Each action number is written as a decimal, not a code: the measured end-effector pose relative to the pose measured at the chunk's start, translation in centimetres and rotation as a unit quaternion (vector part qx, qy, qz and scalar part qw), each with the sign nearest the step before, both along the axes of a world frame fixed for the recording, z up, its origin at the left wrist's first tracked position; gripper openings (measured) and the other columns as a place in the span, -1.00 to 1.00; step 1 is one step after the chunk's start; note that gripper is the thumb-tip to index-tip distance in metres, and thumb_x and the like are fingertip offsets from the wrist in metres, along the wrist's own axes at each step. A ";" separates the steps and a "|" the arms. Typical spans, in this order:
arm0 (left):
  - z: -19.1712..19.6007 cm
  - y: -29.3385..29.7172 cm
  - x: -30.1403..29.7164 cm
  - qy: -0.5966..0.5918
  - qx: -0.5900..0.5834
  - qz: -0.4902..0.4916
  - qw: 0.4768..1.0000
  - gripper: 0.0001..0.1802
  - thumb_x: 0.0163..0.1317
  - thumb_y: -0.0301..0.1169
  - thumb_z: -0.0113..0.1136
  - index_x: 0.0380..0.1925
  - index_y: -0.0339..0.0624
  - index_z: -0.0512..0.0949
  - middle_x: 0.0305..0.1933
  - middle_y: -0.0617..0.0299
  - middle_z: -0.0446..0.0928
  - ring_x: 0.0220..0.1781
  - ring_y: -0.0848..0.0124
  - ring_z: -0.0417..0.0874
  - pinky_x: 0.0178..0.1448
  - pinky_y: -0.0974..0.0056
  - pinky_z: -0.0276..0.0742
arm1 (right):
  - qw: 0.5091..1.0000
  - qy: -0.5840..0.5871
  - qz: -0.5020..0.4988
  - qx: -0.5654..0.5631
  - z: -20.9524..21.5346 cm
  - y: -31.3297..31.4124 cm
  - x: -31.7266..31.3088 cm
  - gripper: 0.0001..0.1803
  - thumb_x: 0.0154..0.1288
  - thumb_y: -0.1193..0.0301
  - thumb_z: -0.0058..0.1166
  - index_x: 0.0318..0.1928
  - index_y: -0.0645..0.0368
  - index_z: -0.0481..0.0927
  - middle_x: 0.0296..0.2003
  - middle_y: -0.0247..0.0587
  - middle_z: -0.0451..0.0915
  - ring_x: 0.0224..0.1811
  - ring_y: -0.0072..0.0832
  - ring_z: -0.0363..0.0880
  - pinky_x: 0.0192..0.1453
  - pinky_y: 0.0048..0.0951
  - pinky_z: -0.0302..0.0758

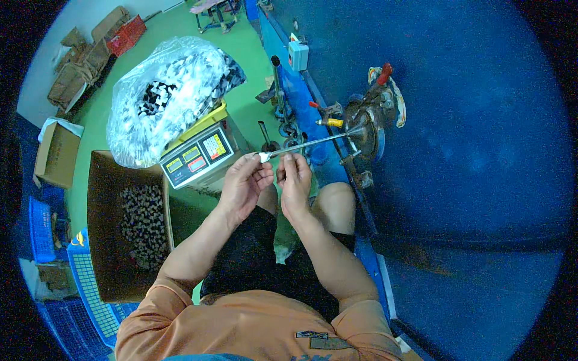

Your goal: Manually assemble small plastic and metal components onto thin rods at a workstation.

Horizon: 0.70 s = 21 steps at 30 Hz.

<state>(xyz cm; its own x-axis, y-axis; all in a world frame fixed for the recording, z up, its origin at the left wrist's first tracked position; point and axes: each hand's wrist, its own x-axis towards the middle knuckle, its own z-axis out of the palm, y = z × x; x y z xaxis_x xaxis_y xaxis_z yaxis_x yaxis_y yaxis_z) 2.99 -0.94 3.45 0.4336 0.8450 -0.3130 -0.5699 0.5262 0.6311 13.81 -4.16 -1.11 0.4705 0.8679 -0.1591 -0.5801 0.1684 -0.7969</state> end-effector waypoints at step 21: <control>-1.7 -0.9 1.7 0.150 0.230 0.045 0.961 -0.81 0.37 -0.55 0.03 -0.05 -0.32 0.41 -0.36 0.24 0.50 -0.41 0.55 0.47 -0.22 0.47 0.49 | 0.993 -0.111 0.037 0.004 2.3 0.6 0.3 -0.80 0.46 0.35 -0.01 -0.17 0.27 0.47 -0.44 -0.34 0.46 -0.48 -0.71 0.32 -0.43 -0.69 0.34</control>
<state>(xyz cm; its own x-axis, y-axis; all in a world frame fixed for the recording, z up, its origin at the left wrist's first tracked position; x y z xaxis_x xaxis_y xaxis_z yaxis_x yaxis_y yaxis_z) 4.68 -1.80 1.71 0.3000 0.9539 0.0028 -0.3569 0.1095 0.9277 14.06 -3.55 1.19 0.4289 0.9019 -0.0515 -0.4015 0.1392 -0.9052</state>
